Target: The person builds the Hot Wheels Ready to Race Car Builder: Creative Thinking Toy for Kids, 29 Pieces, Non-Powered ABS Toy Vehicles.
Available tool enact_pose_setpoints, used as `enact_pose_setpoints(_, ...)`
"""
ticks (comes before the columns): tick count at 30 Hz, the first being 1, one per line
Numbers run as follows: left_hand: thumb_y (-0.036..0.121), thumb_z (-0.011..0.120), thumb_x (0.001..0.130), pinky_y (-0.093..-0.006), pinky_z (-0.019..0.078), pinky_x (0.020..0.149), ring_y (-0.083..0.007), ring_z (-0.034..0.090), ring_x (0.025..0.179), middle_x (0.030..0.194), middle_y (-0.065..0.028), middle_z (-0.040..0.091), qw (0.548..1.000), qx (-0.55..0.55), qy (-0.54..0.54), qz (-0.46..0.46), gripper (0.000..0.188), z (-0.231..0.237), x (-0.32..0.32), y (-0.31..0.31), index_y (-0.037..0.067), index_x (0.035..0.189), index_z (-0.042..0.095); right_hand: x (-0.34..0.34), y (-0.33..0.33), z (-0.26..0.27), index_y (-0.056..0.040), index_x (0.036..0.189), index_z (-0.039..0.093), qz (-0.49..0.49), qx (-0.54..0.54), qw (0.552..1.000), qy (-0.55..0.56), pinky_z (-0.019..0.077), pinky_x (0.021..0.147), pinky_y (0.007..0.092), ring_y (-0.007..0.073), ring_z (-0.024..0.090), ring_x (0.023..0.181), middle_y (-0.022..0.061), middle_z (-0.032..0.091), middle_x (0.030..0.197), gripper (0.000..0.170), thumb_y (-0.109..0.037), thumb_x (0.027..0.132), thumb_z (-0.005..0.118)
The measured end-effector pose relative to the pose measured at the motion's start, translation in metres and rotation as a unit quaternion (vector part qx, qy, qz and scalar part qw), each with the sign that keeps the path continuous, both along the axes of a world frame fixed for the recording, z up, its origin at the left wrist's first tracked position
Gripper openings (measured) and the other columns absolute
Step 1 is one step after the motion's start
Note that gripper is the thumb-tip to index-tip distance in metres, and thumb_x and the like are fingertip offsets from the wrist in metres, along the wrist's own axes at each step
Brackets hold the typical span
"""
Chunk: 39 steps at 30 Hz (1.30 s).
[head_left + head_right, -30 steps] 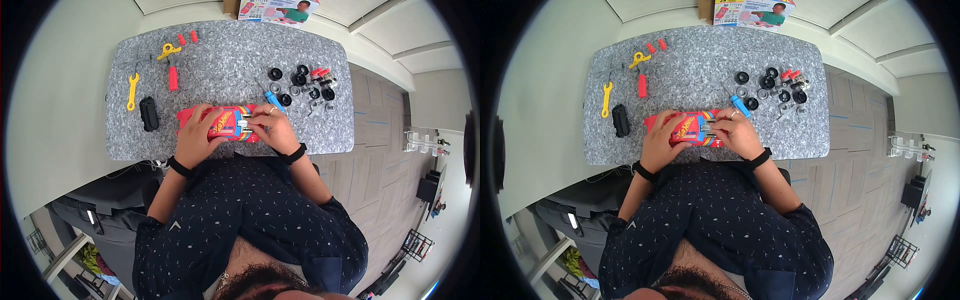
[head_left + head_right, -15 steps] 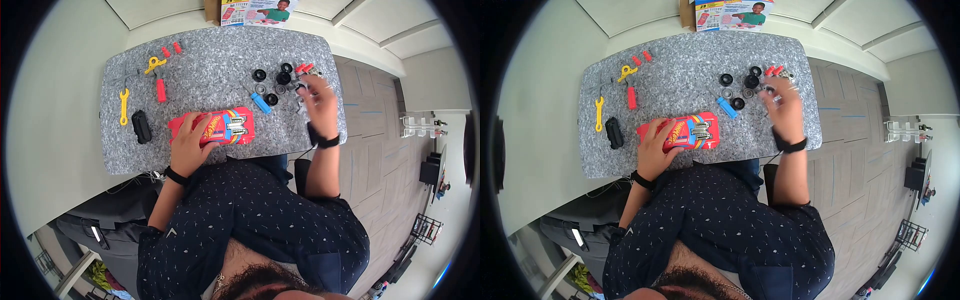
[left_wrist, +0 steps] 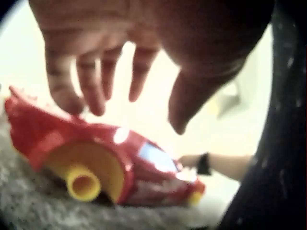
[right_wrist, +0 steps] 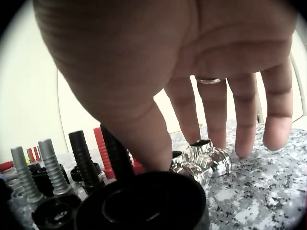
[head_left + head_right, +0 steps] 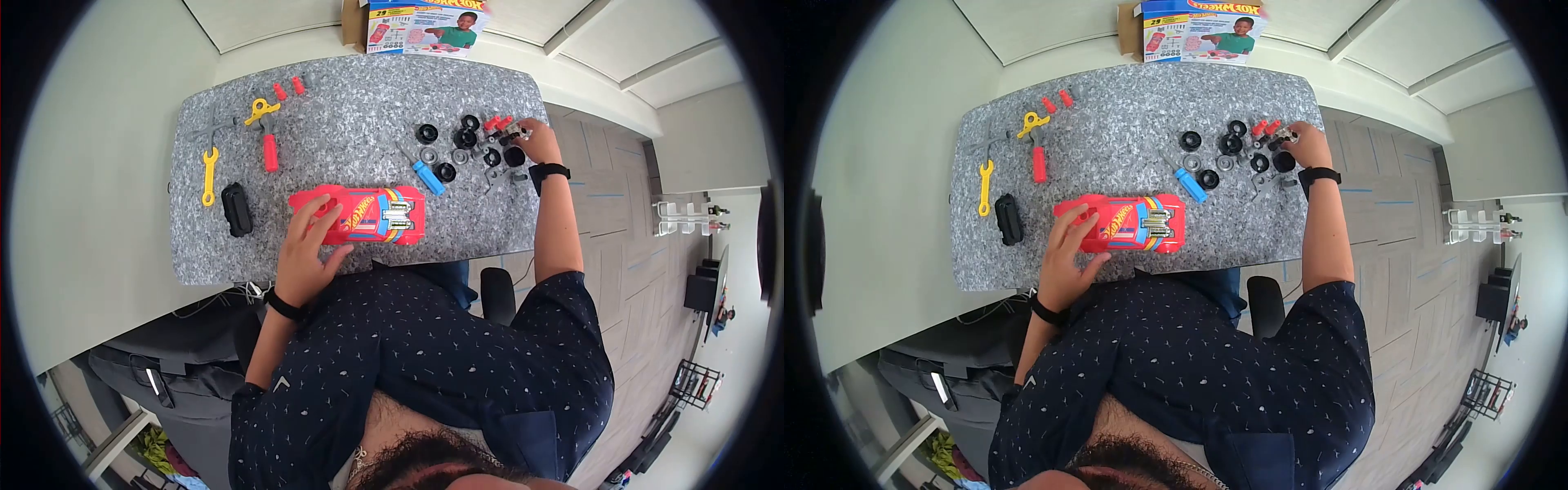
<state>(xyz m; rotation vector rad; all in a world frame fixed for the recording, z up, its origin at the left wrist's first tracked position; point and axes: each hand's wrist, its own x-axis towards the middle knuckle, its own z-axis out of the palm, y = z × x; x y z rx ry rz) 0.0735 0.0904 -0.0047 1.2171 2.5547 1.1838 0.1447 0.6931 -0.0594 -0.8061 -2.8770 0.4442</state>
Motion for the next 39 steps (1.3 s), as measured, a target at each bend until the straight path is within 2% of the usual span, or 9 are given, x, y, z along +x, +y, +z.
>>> enact_pose_setpoints(4, 0.017, 0.093, 0.089, -0.0489, 0.0537, 0.116, -0.0401, 0.063, 0.142, 0.157, -0.0168, 0.063, 0.999, 0.032, 0.034, 0.024, 0.067, 0.008, -0.002, -0.01, 0.007, 0.151, 0.07, 0.003, 0.006, 0.009, -0.009, 0.142, 0.076, -0.021, 0.027, 0.999, 0.032, 0.0637, 0.097, 0.0487, 0.0401, 0.08, 0.111, 0.0239, 0.081, 0.124, 0.063, -0.021, 0.082, 0.094)
enact_pose_setpoints(7, 0.013, 0.092, 0.09, -0.0439, 0.0588, 0.106, -0.0357, 0.069, 0.133, 0.152, -0.0161, 0.068, 0.997, 0.068, 0.028, 0.028, 0.062, 0.014, -0.002, -0.013, 0.006, 0.148, 0.071, 0.017, -0.023, 0.052, -0.0062, 0.146, 0.073, -0.047, -0.095, 0.98, 0.168, 0.0649, 0.087, 0.0417, 0.0291, 0.079, 0.1, 0.0181, 0.079, 0.125, 0.062, -0.011, 0.086, 0.089)
enact_pose_setpoints(9, 0.01, 0.092, 0.089, -0.0408, 0.0609, 0.098, -0.0329, 0.071, 0.128, 0.15, -0.0155, 0.07, 0.996, 0.083, 0.025, 0.013, 0.061, 0.017, 0.0, -0.015, 0.005, 0.146, 0.072, 0.026, -0.087, 0.1, -0.0029, 0.148, 0.071, 0.002, -0.334, 0.896, 0.293, 0.0631, 0.082, 0.0332, 0.0181, 0.074, 0.097, 0.0104, 0.075, 0.13, 0.059, -0.001, 0.09, 0.083)
enact_pose_setpoints(11, 0.008, 0.094, 0.087, -0.0384, 0.0618, 0.091, -0.0306, 0.072, 0.124, 0.148, -0.0148, 0.071, 0.995, 0.089, 0.038, -0.023, 0.061, 0.02, 0.002, -0.01, 0.004, 0.144, 0.073, 0.039, -0.144, 0.122, -0.0014, 0.145, 0.07, 0.087, -0.404, 0.857, 0.308, 0.0625, 0.081, 0.0302, 0.0155, 0.072, 0.099, 0.0094, 0.074, 0.131, 0.054, 0.006, 0.093, 0.079)
enact_pose_setpoints(17, 0.009, 0.095, 0.084, -0.0414, 0.0605, 0.102, -0.0354, 0.072, 0.128, 0.149, -0.0127, 0.07, 0.978, 0.16, -0.001, -0.131, 0.069, 0.035, 0.016, 0.027, 0.007, 0.147, 0.071, 0.036, -0.315, 0.109, -0.0019, 0.128, 0.074, 0.197, -0.515, 0.815, 0.177, 0.0595, 0.073, 0.0288, 0.0088, 0.07, 0.087, 0.0031, 0.076, 0.109, 0.036, -0.014, 0.098, 0.089)
enact_pose_setpoints(25, 0.006, 0.09, 0.09, -0.0428, 0.0598, 0.107, -0.0348, 0.073, 0.128, 0.143, -0.015, 0.072, 0.992, 0.103, 0.038, -0.067, 0.064, 0.017, -0.004, 0.013, 0.006, 0.15, 0.068, 0.03, -0.363, 0.069, -0.0025, 0.131, 0.073, 0.205, -0.574, 0.785, 0.11, 0.0543, 0.068, 0.0281, 0.0103, 0.068, 0.076, 0.0041, 0.074, 0.093, 0.046, -0.03, 0.1, 0.092)
enact_pose_setpoints(30, 0.005, 0.087, 0.094, -0.0416, 0.0591, 0.106, -0.0343, 0.075, 0.126, 0.144, -0.0171, 0.073, 0.992, 0.097, -0.081, 0.024, 0.061, -0.001, -0.033, -0.005, 0.006, 0.151, 0.065, 0.028, -0.342, 0.06, -0.0039, 0.134, 0.073, 0.232, -0.243, 0.923, 0.187, 0.0529, 0.109, 0.0511, 0.0429, 0.066, 0.126, 0.0221, 0.071, 0.138, 0.051, -0.025, 0.092, 0.093)
enact_pose_setpoints(33, 0.013, 0.086, 0.096, -0.0471, 0.0537, 0.113, -0.0384, 0.067, 0.137, 0.144, -0.0147, 0.073, 0.991, 0.058, -0.117, 0.002, 0.059, -0.012, -0.041, -0.005, 0.007, 0.15, 0.064, 0.035, -0.336, 0.048, -0.0045, 0.132, 0.075, 0.218, -0.216, 0.936, 0.172, 0.0513, 0.112, 0.0505, 0.0422, 0.064, 0.13, 0.0206, 0.069, 0.142, 0.051, -0.026, 0.091, 0.094)
enact_pose_setpoints(39, 0.018, 0.089, 0.09, -0.0491, 0.0405, 0.125, -0.0322, 0.058, 0.15, 0.153, -0.0043, 0.073, 0.998, -0.043, 0.039, -0.038, 0.059, -0.023, -0.052, -0.01, 0.012, 0.146, 0.073, 0.04, -0.339, 0.046, -0.0057, 0.13, 0.076, 0.222, -0.172, 0.943, 0.179, 0.0504, 0.114, 0.0518, 0.0435, 0.06, 0.133, 0.0183, 0.067, 0.144, 0.05, -0.025, 0.088, 0.095)
